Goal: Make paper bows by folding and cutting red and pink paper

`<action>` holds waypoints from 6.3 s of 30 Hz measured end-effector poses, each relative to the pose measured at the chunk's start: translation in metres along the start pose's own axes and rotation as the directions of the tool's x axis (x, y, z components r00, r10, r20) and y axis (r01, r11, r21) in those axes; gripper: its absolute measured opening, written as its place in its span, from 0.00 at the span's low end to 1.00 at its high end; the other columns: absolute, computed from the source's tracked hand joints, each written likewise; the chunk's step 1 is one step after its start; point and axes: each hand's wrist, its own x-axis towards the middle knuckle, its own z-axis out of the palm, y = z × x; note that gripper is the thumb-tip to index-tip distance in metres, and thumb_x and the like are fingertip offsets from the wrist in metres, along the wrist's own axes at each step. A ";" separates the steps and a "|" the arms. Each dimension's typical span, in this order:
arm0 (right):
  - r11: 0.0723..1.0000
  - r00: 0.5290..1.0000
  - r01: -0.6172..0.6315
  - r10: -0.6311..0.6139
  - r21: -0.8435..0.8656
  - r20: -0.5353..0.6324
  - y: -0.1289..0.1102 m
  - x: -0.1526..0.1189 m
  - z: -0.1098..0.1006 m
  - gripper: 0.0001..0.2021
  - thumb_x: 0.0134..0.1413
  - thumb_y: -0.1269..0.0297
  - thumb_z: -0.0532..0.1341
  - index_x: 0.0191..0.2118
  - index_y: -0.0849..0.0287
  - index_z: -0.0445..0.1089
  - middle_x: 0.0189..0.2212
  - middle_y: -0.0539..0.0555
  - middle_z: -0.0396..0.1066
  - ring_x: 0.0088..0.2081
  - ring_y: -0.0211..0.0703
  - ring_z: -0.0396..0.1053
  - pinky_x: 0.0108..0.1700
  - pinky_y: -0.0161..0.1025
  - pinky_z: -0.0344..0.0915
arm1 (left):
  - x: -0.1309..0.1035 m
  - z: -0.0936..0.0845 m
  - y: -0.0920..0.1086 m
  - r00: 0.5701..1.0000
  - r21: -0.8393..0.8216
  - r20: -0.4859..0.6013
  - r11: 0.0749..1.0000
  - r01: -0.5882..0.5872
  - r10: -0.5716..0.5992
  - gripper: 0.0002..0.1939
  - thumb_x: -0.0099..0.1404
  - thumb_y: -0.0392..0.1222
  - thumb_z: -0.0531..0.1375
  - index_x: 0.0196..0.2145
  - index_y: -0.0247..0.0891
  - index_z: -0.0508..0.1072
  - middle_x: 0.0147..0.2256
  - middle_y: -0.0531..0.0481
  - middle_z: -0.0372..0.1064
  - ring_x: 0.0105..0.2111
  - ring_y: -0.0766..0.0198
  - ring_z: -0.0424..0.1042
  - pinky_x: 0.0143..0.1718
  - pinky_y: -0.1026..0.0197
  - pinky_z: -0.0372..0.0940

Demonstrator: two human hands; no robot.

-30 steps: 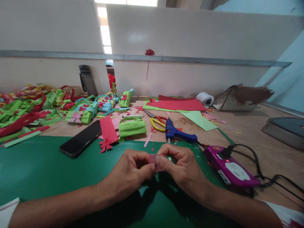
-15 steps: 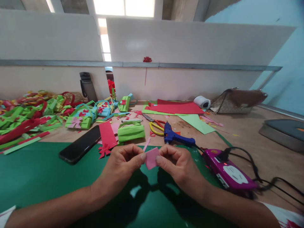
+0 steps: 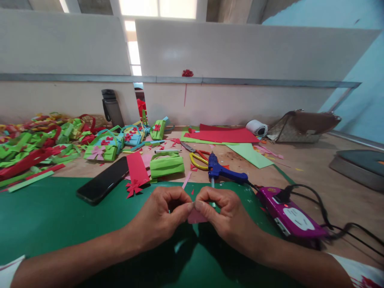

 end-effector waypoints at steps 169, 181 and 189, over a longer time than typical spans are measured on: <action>0.827 0.870 0.431 -0.486 -0.360 -0.076 0.013 0.006 -0.015 0.10 0.58 0.72 0.57 0.45 0.57 0.68 0.40 0.57 0.73 0.46 0.48 0.68 0.50 0.48 0.63 | -0.022 -0.030 -0.042 0.689 0.737 0.112 0.404 -0.541 0.716 0.07 0.61 0.29 0.58 0.31 0.40 0.68 0.32 0.50 0.74 0.32 0.63 0.66 0.37 0.59 0.62; 0.821 0.867 0.435 -0.271 -0.370 0.418 0.027 -0.004 -0.006 0.11 0.57 0.72 0.59 0.46 0.58 0.63 0.38 0.52 0.74 0.42 0.43 0.70 0.62 0.50 0.37 | -0.018 -0.030 -0.066 0.852 0.406 0.255 0.749 -0.523 0.457 0.13 0.67 0.36 0.50 0.29 0.41 0.71 0.34 0.47 0.74 0.36 0.62 0.72 0.46 0.58 0.62; 0.728 0.781 0.571 -0.341 -0.379 0.523 0.016 -0.006 -0.005 0.14 0.59 0.77 0.48 0.33 0.61 0.70 0.26 0.55 0.74 0.31 0.44 0.68 0.58 0.52 0.47 | -0.023 -0.021 -0.053 0.828 0.594 0.254 0.595 -0.541 0.500 0.06 0.65 0.36 0.54 0.34 0.41 0.71 0.36 0.46 0.71 0.37 0.59 0.68 0.43 0.56 0.62</action>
